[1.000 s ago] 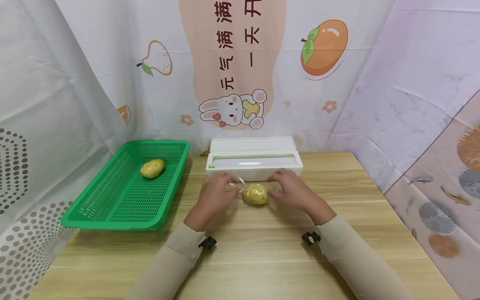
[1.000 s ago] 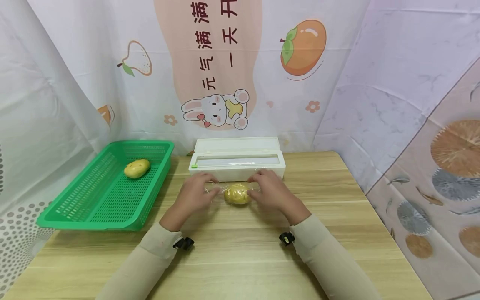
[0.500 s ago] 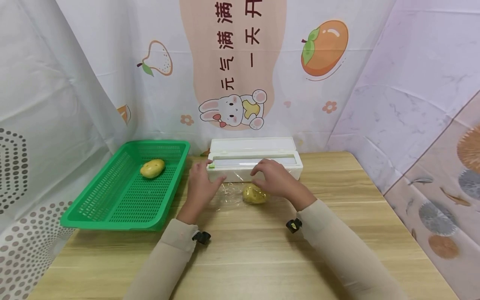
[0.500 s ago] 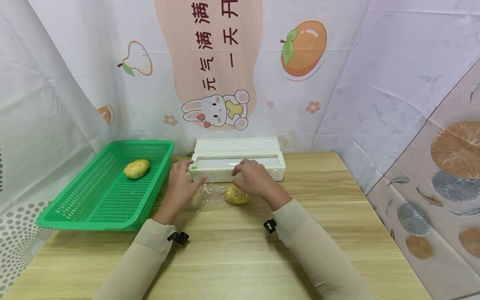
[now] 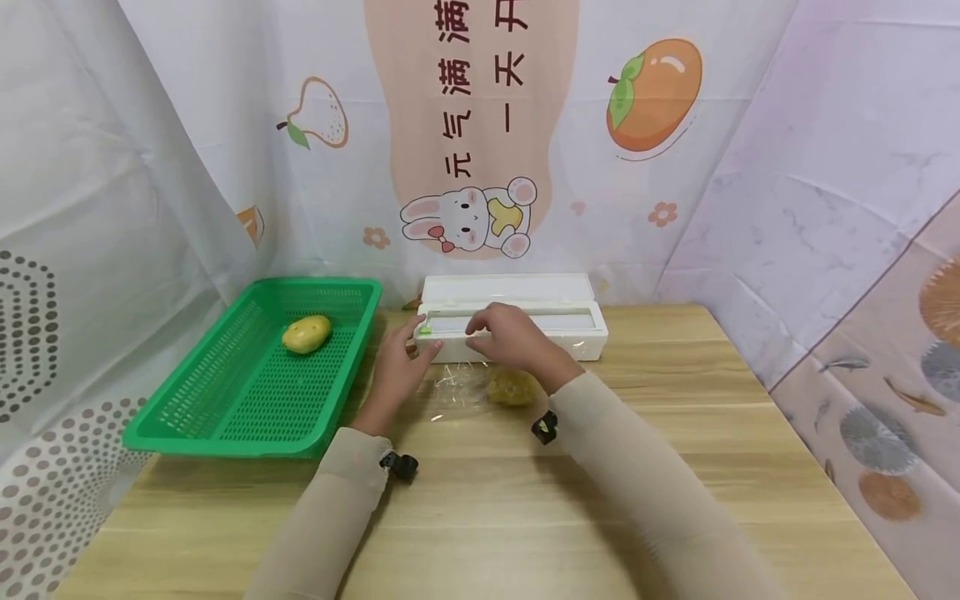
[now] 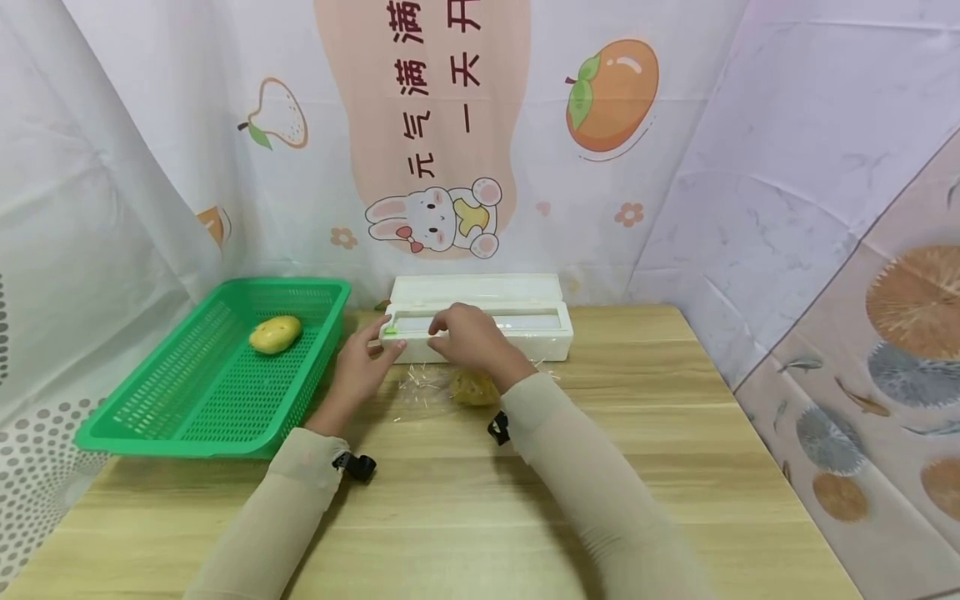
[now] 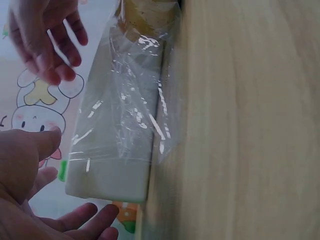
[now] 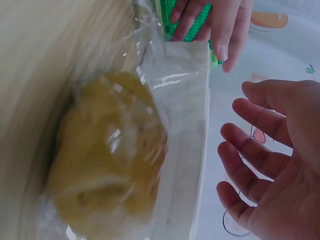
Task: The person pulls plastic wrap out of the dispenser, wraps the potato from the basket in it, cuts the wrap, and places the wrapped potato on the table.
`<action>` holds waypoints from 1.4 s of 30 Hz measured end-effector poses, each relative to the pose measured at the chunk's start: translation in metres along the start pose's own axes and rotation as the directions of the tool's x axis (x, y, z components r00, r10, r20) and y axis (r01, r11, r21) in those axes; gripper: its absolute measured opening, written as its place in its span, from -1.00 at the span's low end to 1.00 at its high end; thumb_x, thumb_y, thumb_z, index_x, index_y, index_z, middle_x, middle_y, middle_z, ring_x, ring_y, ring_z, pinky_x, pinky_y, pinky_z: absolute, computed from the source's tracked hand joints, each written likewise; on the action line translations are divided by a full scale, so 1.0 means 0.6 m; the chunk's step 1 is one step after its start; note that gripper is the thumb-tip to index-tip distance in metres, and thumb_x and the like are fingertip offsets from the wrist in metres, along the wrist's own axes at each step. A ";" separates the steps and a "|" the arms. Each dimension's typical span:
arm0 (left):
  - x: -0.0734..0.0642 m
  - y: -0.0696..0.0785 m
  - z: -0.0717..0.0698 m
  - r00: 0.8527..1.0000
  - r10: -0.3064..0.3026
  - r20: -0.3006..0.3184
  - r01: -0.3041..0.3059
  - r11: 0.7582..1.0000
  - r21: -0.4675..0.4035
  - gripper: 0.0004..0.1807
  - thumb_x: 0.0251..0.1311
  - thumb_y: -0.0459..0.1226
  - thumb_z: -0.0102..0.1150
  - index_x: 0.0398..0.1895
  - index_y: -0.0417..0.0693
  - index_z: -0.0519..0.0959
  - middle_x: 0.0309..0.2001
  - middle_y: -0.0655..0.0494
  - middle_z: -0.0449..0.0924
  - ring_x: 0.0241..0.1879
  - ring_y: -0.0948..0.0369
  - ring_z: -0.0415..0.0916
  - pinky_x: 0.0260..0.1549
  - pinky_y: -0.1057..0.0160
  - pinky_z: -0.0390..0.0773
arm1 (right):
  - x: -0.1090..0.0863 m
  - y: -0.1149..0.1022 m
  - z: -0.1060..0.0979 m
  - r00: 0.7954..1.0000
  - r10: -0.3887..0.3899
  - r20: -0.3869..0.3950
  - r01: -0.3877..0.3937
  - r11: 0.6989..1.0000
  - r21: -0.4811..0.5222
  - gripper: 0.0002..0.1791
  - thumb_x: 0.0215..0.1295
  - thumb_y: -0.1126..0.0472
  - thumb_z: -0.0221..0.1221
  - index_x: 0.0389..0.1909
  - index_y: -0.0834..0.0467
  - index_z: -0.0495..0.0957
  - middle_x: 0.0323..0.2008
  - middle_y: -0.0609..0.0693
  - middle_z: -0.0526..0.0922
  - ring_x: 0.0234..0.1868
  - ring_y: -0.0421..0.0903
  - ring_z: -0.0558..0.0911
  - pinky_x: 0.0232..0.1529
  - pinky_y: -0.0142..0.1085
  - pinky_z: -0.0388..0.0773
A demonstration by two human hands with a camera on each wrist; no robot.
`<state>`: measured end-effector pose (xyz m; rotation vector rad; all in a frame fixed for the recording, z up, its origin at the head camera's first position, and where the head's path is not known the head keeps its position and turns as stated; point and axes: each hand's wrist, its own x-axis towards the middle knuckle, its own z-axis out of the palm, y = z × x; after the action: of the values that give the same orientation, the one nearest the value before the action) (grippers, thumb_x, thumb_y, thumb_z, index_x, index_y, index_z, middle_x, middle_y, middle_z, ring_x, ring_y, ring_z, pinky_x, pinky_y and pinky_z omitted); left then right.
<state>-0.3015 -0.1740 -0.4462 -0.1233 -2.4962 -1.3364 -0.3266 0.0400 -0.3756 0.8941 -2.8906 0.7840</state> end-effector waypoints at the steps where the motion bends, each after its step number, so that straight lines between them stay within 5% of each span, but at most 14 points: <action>1: 0.002 -0.002 0.001 1.000 0.006 0.006 -0.006 1.000 -0.010 -0.38 0.19 -0.08 0.25 0.32 0.02 0.37 0.24 -0.09 0.34 0.20 0.02 0.37 0.02 0.01 0.53 | 0.006 -0.002 0.002 1.000 0.004 -0.002 -0.004 1.000 0.006 -0.81 0.24 0.04 0.23 -0.21 0.00 0.67 -0.21 -0.10 0.63 -0.10 -0.16 0.56 -0.02 -0.22 0.50; 23: 0.018 -0.016 -0.011 0.993 -0.094 0.078 0.092 0.995 0.037 -0.46 0.20 -0.02 0.22 0.26 0.17 0.41 0.09 -0.10 0.54 0.03 -0.02 0.55 -0.09 0.01 0.58 | 0.082 -0.052 0.068 0.967 0.237 -0.093 -0.224 0.966 0.131 -0.86 0.18 -0.04 0.29 -0.28 -0.14 0.70 -0.23 -0.15 0.67 -0.19 -0.19 0.58 -0.19 -0.20 0.50; 34: 0.025 -0.019 0.000 0.994 -0.106 0.035 0.102 0.990 0.093 -0.52 0.18 0.09 0.18 0.18 0.32 0.46 0.04 -0.01 0.57 -0.05 0.02 0.59 -0.12 0.02 0.59 | 0.093 -0.058 0.086 0.947 0.276 -0.166 -0.279 0.960 0.001 -0.85 0.14 -0.17 0.27 -0.31 -0.28 0.70 -0.28 -0.33 0.64 -0.23 -0.18 0.53 -0.08 -0.01 0.31; 42: 0.023 -0.019 -0.002 0.990 -0.140 0.019 0.137 0.984 0.114 -0.54 0.19 0.05 0.21 0.17 0.31 0.46 -0.02 -0.05 0.61 -0.10 0.01 0.62 -0.15 0.01 0.60 | 0.090 -0.067 0.093 0.942 0.258 -0.216 -0.289 0.949 -0.128 -0.85 0.13 -0.22 0.26 -0.37 -0.31 0.70 -0.17 -0.16 0.54 -0.13 -0.01 0.38 -0.13 -0.05 0.31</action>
<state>-0.3168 -0.1822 -0.4502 0.0585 -2.6378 -1.2492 -0.3431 -0.0426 -0.3973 0.3779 -2.8808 0.6040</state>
